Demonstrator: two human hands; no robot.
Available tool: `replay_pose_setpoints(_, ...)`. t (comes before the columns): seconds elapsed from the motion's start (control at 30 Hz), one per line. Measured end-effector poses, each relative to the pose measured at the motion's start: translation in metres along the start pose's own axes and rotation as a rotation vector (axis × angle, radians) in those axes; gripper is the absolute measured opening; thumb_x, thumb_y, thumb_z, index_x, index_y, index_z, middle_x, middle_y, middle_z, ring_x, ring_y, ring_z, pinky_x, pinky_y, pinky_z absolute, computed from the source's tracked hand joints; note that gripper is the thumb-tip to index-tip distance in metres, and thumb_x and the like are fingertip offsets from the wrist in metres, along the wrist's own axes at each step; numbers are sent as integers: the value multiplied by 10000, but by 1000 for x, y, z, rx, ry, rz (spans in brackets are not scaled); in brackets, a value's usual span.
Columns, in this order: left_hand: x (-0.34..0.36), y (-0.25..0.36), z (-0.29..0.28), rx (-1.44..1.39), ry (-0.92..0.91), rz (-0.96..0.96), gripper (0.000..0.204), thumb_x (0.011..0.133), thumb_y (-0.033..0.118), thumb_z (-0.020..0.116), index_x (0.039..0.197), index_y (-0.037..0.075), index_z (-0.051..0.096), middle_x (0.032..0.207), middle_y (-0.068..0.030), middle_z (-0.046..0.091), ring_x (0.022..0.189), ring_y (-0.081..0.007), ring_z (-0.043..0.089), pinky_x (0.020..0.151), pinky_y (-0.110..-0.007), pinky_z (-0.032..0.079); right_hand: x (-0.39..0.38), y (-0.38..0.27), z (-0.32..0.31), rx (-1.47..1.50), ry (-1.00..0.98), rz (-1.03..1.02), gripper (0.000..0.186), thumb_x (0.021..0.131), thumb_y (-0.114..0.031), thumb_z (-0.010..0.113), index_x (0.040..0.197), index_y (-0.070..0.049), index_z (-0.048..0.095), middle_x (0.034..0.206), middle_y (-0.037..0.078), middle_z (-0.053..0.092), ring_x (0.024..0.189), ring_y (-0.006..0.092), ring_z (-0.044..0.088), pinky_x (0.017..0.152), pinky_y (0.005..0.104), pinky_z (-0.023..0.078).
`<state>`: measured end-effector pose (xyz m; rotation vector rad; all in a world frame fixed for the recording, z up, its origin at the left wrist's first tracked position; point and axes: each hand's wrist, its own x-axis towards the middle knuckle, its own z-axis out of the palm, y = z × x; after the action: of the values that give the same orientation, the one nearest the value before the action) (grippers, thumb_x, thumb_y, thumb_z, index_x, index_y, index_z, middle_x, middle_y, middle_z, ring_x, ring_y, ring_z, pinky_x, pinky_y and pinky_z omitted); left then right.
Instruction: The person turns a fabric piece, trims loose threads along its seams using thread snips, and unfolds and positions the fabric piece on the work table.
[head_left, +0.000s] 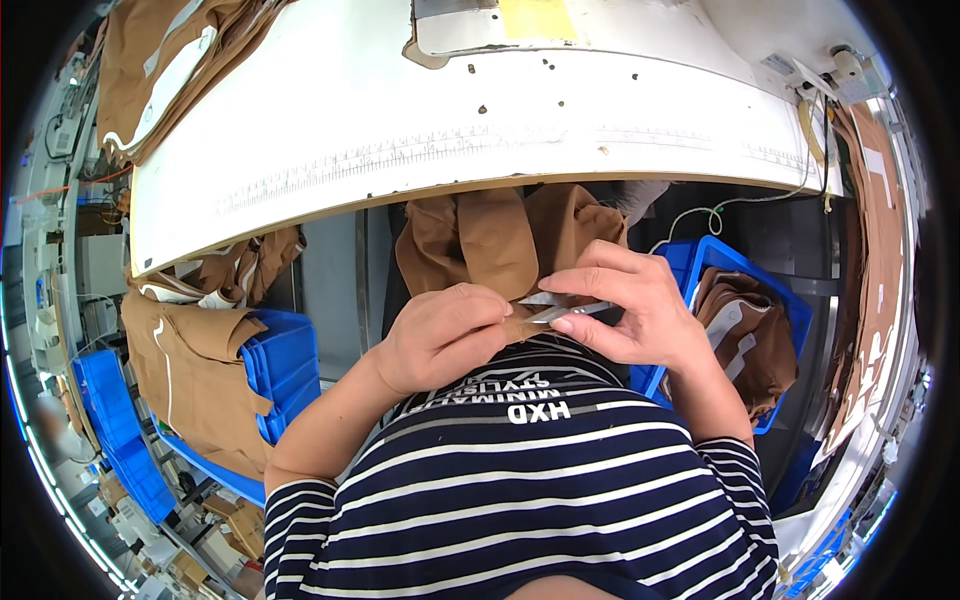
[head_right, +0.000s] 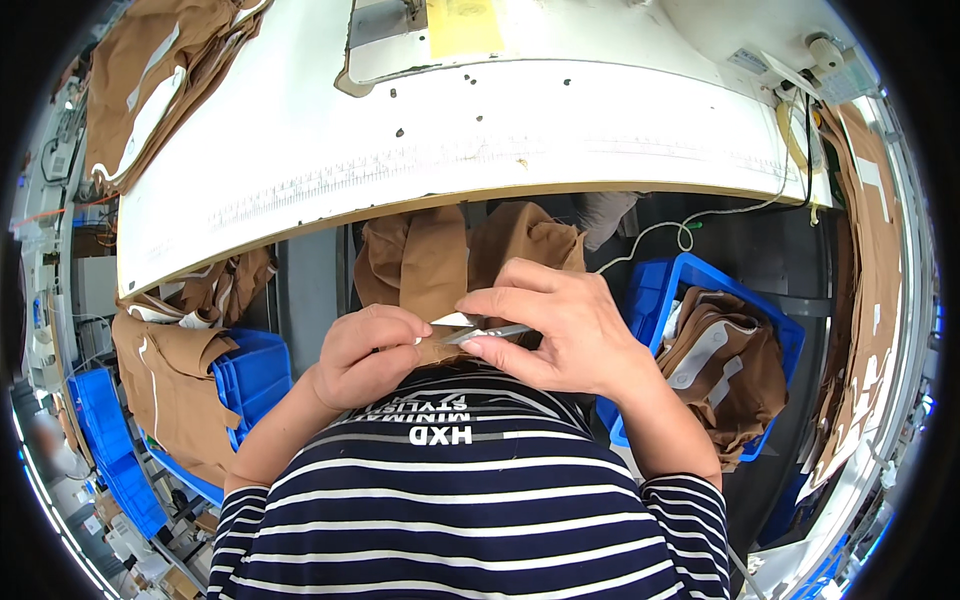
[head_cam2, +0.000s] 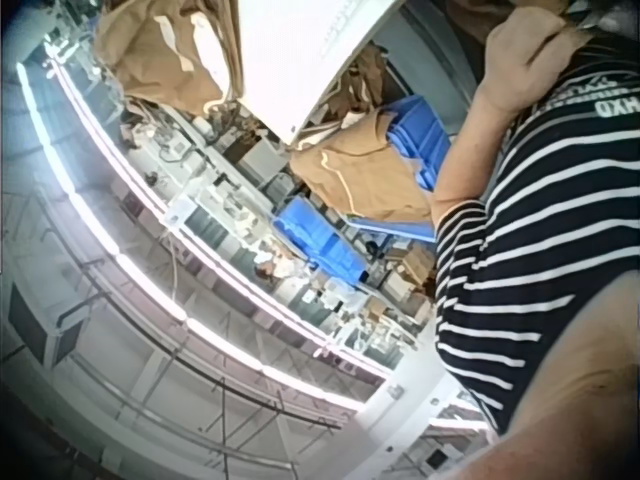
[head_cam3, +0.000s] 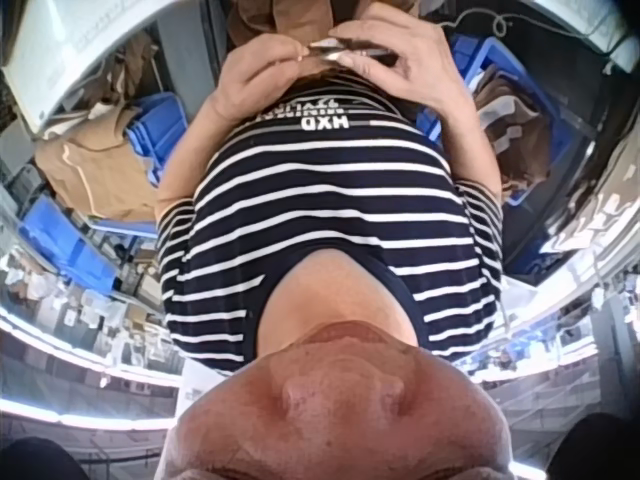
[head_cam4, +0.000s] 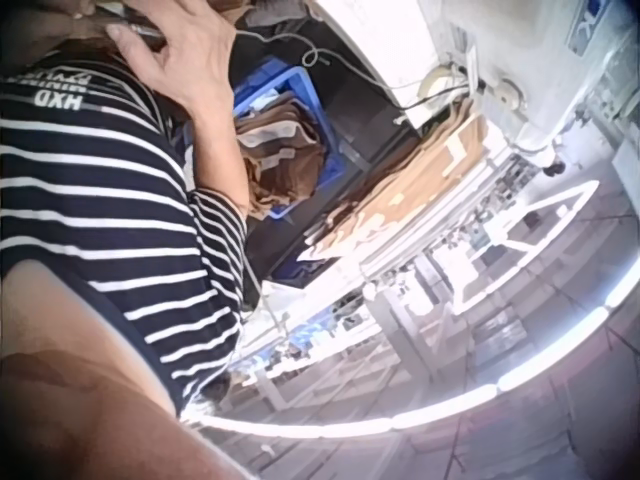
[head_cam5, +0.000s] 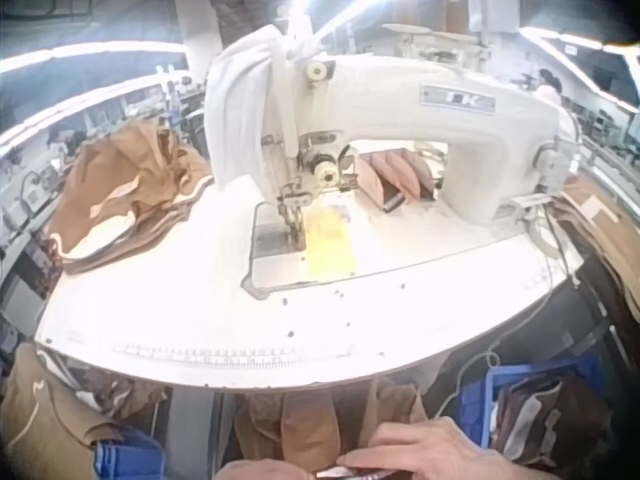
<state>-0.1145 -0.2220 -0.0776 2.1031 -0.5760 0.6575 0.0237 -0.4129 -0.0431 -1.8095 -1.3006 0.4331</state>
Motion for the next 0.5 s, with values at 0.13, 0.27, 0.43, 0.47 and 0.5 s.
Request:
replay_pose_setpoints(0.13, 3, 0, 0, 30, 1, 41, 158, 598, -62, 656, 725, -22, 571, 797, -109, 538, 738, -270, 621, 599, -305, 519, -2, -4, -5, -64, -33, -19, 245, 713, -243, 722, 914, -110, 676, 710, 16, 549, 540, 168, 546, 447, 274, 419)
replay_pose_setpoints(0.27, 4, 0, 0, 58, 4, 58, 159, 592, -53, 661, 722, -23, 574, 793, -108, 538, 746, -269, 621, 588, -299, 519, -3, -4, -4, -91, -32, -59, 250, 706, -239, 728, 915, -112, 679, 707, 11, 547, 538, 162, 547, 443, 270, 418)
replay_pose_setpoints(0.43, 4, -1, 0, 62, 4, 64, 162, 591, -51, 663, 723, -23, 574, 791, -108, 540, 741, -269, 622, 584, -298, 519, -3, -4, -3, -107, -16, -62, 250, 699, -232, 732, 909, -107, 681, 702, 7, 545, 537, 160, 545, 439, 263, 415)
replay_pose_setpoints(0.47, 4, -1, 0, 62, 7, 68, 164, 591, -51, 663, 725, -24, 573, 788, -109, 541, 738, -270, 622, 581, -299, 520, -3, -3, -2, -101, -10, -69, 248, 702, -226, 732, 910, -103, 680, 704, 9, 549, 537, 160, 544, 434, 263, 413)
replay_pose_setpoints(0.5, 4, 0, 0, 61, 10, 71, 166, 590, -51, 664, 726, -26, 572, 785, -109, 541, 734, -270, 622, 578, -300, 520, -3, -2, -1, -94, -4, -76, 245, 704, -220, 732, 911, -99, 680, 706, 10, 552, 537, 160, 544, 429, 264, 411)
